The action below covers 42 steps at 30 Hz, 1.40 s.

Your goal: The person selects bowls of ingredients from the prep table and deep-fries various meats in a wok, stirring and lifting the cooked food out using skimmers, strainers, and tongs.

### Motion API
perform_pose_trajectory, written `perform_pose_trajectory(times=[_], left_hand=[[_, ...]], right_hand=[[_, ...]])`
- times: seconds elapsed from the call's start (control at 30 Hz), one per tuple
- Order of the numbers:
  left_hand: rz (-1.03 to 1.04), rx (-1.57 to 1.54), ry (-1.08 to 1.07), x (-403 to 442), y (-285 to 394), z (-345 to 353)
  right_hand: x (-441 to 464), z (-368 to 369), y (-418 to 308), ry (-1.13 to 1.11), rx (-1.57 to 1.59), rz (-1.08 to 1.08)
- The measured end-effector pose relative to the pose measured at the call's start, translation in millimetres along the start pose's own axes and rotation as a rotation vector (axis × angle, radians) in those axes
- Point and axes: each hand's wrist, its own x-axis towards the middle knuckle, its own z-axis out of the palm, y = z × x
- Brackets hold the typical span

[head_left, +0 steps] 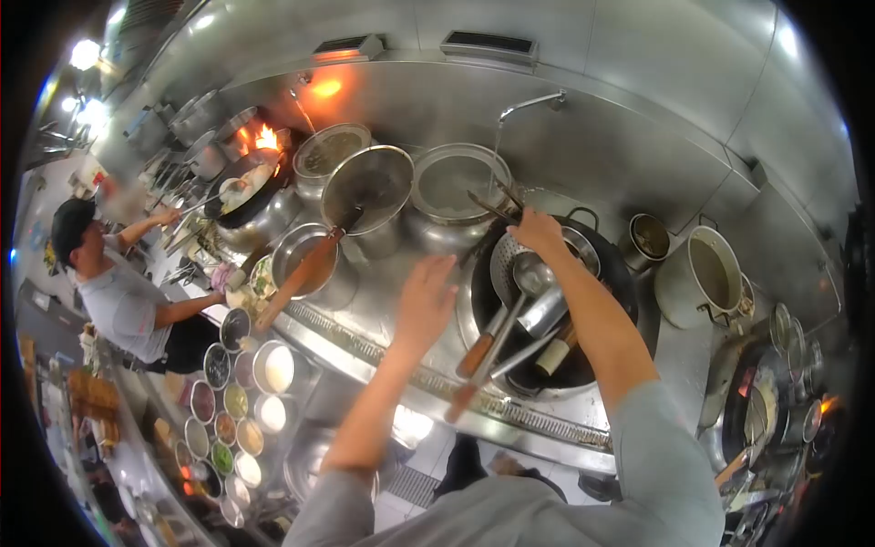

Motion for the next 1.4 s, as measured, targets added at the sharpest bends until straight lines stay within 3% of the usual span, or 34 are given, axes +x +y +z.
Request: perform_pose_trajectory(times=[0.03,0.1,0.2,0.23,0.3,0.4,0.47,0.5,0.57,0.63,0.7,0.77,0.8,0.87,0.93,1.0,1.03,1.1,1.2,1.27,1.37,1.4], left_hand=[[-0.016,-0.008,-0.037,4.6,-14.3,7.2],[-0.018,-0.011,-0.052,16.9,-42.2,21.3],[-0.022,0.043,-0.106,47.6,-84.7,47.1],[-0.021,0.096,-0.142,62.2,-101.3,58.4],[0.036,0.148,-0.083,91.6,-153.0,98.2],[-0.046,0.17,-0.093,130.2,-215.4,151.7],[-0.118,0.457,-0.157,143.4,-246.0,174.3],[-0.118,0.451,-0.153,148.4,-252.6,177.1],[-0.159,0.666,-0.58,155.1,-254.5,176.3],[-0.186,0.685,-0.57,165.4,-243.8,172.7],[-0.216,0.702,-0.565,162.8,-233.9,167.4],[-0.001,0.701,-0.372,162.2,-227.6,156.7],[-0.004,0.707,-0.371,164.5,-219.6,150.1],[-0.161,0.649,-0.533,168.6,-203.7,141.1],[-0.18,0.515,-0.468,171.3,-197.3,139.6],[-0.208,0.372,-0.394,175.0,-192.2,145.7],[-0.288,0.254,-0.318,178.8,-190.1,154.6],[-0.363,0.134,-0.235,189.8,-199.3,181.7],[-0.449,0.007,-0.155,214.2,-206.7,215.6],[-0.834,-0.427,-0.41,225.3,-196.9,222.3],[-0.877,-0.411,-0.532,234.1,-185.5,220.7],[-0.823,-0.335,-0.429,229.6,-197.9,222.5]], right_hand=[[28.9,13.8,-12.9,-0.002,-0.01,0.007],[70.4,32.9,-38.4,-0.286,-0.071,0.019],[87.6,34.6,-56.1,-0.304,-0.033,-0.153],[91.7,35.6,-55.1,-0.311,-0.035,-0.143],[103.2,37.8,-46.6,-0.104,0.076,0.007],[98.5,11.7,-37.8,-0.224,-0.17,0.055],[97.8,-2.7,-33.9,-0.222,-0.206,0.019],[101.6,-5.2,-31.2,-0.22,-0.232,-0.032],[105.8,0.5,-26.1,-0.158,-0.201,-0.016],[110.5,5.9,-19.0,-0.103,-0.147,0.003],[116.6,4.5,-13.2,-0.296,-0.246,-0.12],[106.7,11.2,-10.5,-0.185,-0.16,-0.139],[104.6,16.8,-6.9,-0.072,-0.08,-0.152],[111.6,40.9,13.1,-0.127,-0.045,-0.165],[101.2,39.0,29.4,-0.174,-0.011,-0.163],[70.1,10.0,32.4,-0.457,1.027,0.218],[54.6,-5.7,29.7,-0.454,1.023,0.218],[27.2,-29.0,25.3,-0.543,1.457,0.406],[15.6,-27.5,36.9,-0.65,1.673,0.366],[8.5,-27.2,40.5,-0.67,1.736,0.346],[-2.7,-34.0,38.0,-0.637,1.806,0.382],[-4.9,-39.6,35.6,-0.566,1.623,0.375]])
